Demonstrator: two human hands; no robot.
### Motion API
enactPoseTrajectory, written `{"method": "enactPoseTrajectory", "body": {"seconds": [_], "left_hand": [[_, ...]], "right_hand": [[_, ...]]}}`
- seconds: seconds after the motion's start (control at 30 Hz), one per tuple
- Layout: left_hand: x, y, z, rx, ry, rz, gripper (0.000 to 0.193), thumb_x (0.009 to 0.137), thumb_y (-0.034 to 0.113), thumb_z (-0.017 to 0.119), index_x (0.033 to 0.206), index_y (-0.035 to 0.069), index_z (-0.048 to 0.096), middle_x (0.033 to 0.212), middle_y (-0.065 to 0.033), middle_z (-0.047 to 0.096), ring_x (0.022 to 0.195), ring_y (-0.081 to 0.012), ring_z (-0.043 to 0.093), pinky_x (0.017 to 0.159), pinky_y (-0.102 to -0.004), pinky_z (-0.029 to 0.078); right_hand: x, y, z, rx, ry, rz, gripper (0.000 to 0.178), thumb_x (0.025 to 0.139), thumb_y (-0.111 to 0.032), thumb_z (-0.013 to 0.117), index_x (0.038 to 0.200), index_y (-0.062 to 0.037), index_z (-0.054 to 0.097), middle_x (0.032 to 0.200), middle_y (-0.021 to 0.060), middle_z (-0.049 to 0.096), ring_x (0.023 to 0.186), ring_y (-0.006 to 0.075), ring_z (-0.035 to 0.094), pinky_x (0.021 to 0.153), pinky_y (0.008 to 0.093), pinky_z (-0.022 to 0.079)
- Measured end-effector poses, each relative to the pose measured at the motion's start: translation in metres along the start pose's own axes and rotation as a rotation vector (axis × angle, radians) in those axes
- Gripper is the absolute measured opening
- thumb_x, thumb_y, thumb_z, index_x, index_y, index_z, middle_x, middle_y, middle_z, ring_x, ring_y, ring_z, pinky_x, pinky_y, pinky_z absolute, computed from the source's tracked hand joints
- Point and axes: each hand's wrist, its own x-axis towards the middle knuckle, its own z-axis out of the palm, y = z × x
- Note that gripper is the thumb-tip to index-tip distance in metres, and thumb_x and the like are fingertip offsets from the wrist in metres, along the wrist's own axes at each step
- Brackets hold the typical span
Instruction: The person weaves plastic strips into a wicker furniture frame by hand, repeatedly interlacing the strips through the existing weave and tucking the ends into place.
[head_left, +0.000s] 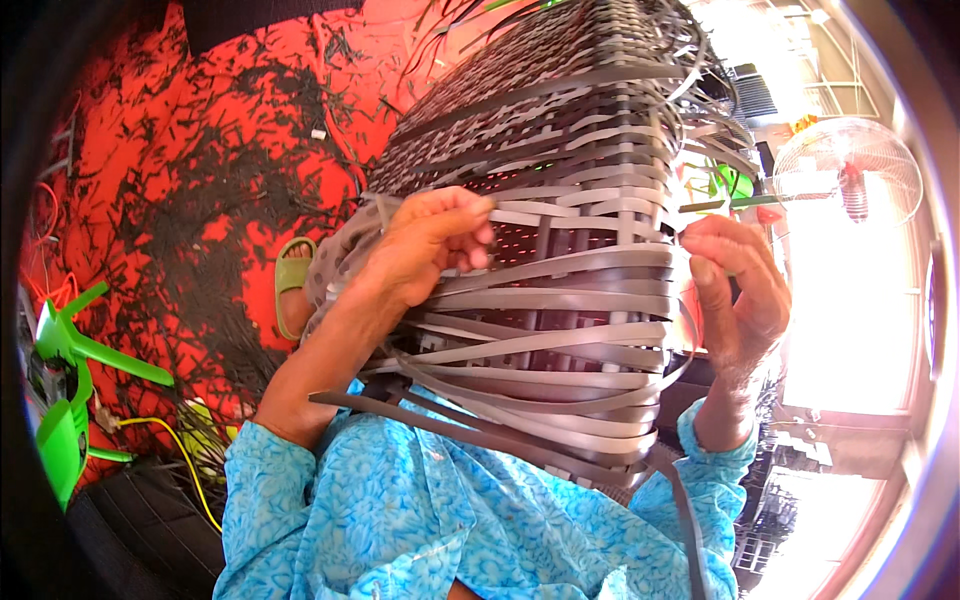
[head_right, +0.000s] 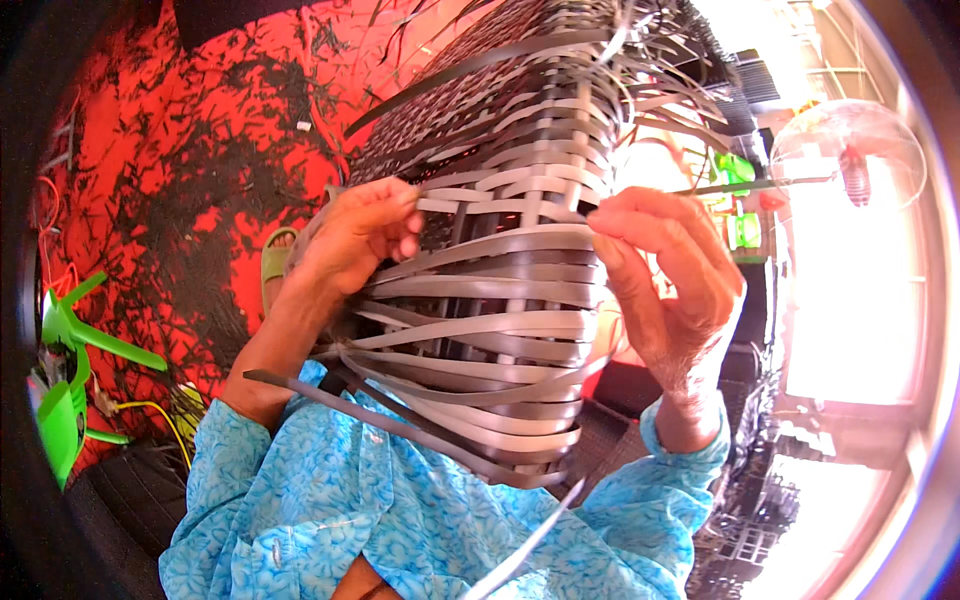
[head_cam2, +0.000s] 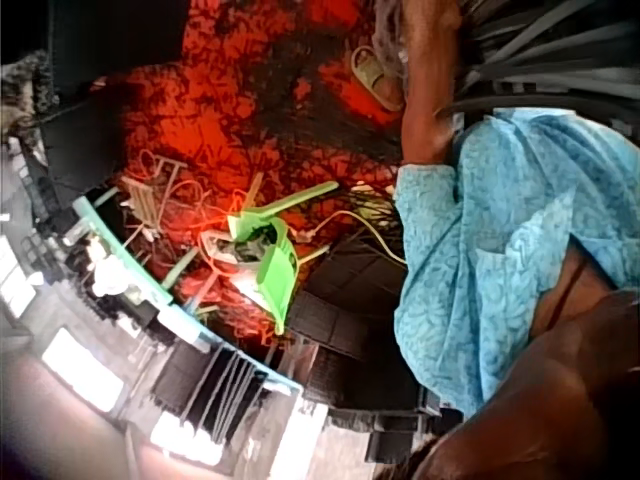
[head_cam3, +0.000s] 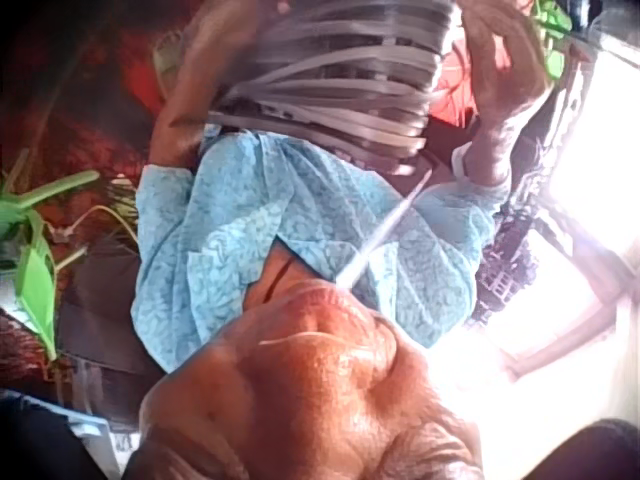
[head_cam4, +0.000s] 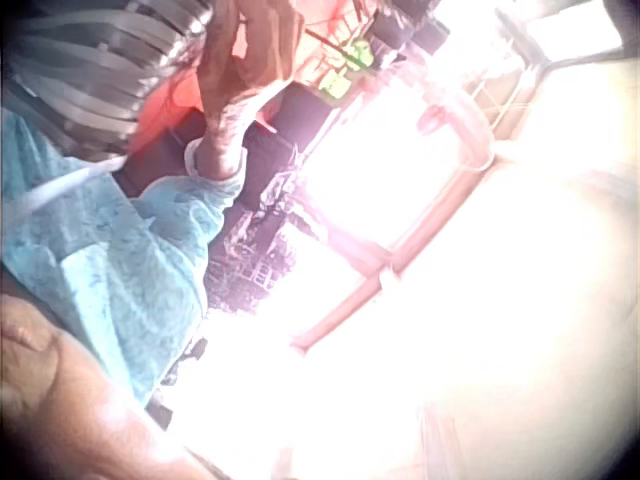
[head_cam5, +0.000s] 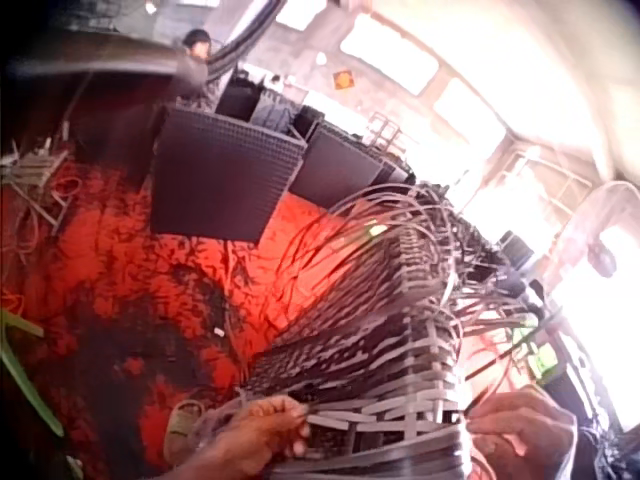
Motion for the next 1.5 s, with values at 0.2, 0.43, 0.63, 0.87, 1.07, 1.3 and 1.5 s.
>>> {"method": "enactPoseTrajectory", "body": {"seconds": [0.2, 0.43, 0.63, 0.87, 1.07, 1.3, 1.5], "left_hand": [[0.000, 0.008, -0.085, -0.015, 0.490, 0.078, 0.014, 0.092, 0.024, 0.059, 0.086, 0.011, 0.058, 0.071, -0.0001, 0.058, 0.056, -0.0121, 0.056, 0.050, -0.0268, 0.042], [-0.007, 0.008, -0.128, 0.165, 0.496, 0.132, 0.019, 0.092, 0.027, 0.060, 0.082, 0.011, 0.055, 0.069, 0.0004, 0.059, 0.054, -0.0117, 0.058, 0.048, -0.0247, 0.045], [-0.013, 0.037, -0.115, 0.285, 0.529, 0.191, 0.014, 0.092, 0.022, 0.061, 0.086, 0.012, 0.054, 0.071, 0.0005, 0.060, 0.056, -0.0107, 0.060, 0.046, -0.0228, 0.045], [-0.021, 0.071, -0.107, 0.476, 0.585, 0.378, 0.017, 0.094, 0.024, 0.058, 0.083, 0.012, 0.054, 0.072, 0.0016, 0.060, 0.058, -0.0103, 0.059, 0.052, -0.0225, 0.044], [-0.013, 0.053, -0.122, 0.510, 0.601, 0.278, 0.016, 0.090, 0.024, 0.063, 0.085, 0.011, 0.056, 0.070, 0.0009, 0.060, 0.053, -0.0091, 0.059, 0.047, -0.0206, 0.044], [-0.020, 0.057, -0.070, 1.383, 0.796, 0.463, 0.020, 0.083, 0.009, 0.068, 0.099, 0.005, 0.056, 0.084, -0.0001, 0.053, 0.076, -0.0092, 0.050, 0.068, -0.0217, 0.042], [-0.050, 0.099, 0.094, 1.526, 0.280, 0.886, 0.007, 0.080, 0.002, 0.068, 0.087, 0.001, 0.065, 0.089, -0.0033, 0.061, 0.074, -0.0106, 0.054, 0.068, -0.0228, 0.043]], "right_hand": [[-0.052, 0.020, 0.016, 0.155, 0.108, 0.263, 0.017, 0.080, -0.001, 0.067, 0.097, -0.0020, 0.067, 0.095, 0.0132, 0.066, 0.089, 0.0237, 0.064, 0.077, 0.0320, 0.049], [-0.059, 0.026, 0.030, 0.401, 0.211, 0.328, 0.021, 0.089, -0.011, 0.062, 0.108, -0.0014, 0.063, 0.103, 0.0133, 0.063, 0.080, 0.0205, 0.064, 0.071, 0.0293, 0.051], [-0.060, 0.037, 0.041, 0.308, 0.227, 0.177, 0.020, 0.087, -0.012, 0.062, 0.105, -0.0028, 0.066, 0.098, 0.0136, 0.058, 0.084, 0.0248, 0.060, 0.071, 0.0331, 0.049], [-0.068, 0.038, 0.051, 0.410, 0.326, 0.018, 0.019, 0.088, -0.018, 0.061, 0.098, -0.0041, 0.068, 0.103, 0.0113, 0.058, 0.083, 0.0229, 0.056, 0.073, 0.0327, 0.046], [-0.074, 0.036, 0.057, 0.300, 0.356, 0.027, 0.026, 0.090, -0.026, 0.056, 0.099, -0.0041, 0.068, 0.114, 0.0148, 0.060, 0.092, 0.0285, 0.057, 0.082, 0.0396, 0.046], [-0.073, 0.034, 0.069, 0.286, 0.450, -0.041, 0.034, 0.091, -0.031, 0.053, 0.102, -0.0027, 0.066, 0.107, 0.0125, 0.063, 0.093, 0.0294, 0.058, 0.081, 0.0389, 0.046], [-0.069, 0.025, 0.086, 0.371, 0.605, 0.012, 0.030, 0.087, -0.024, 0.050, 0.101, -0.0026, 0.067, 0.105, 0.0126, 0.062, 0.088, 0.0285, 0.056, 0.076, 0.0376, 0.046]]}}
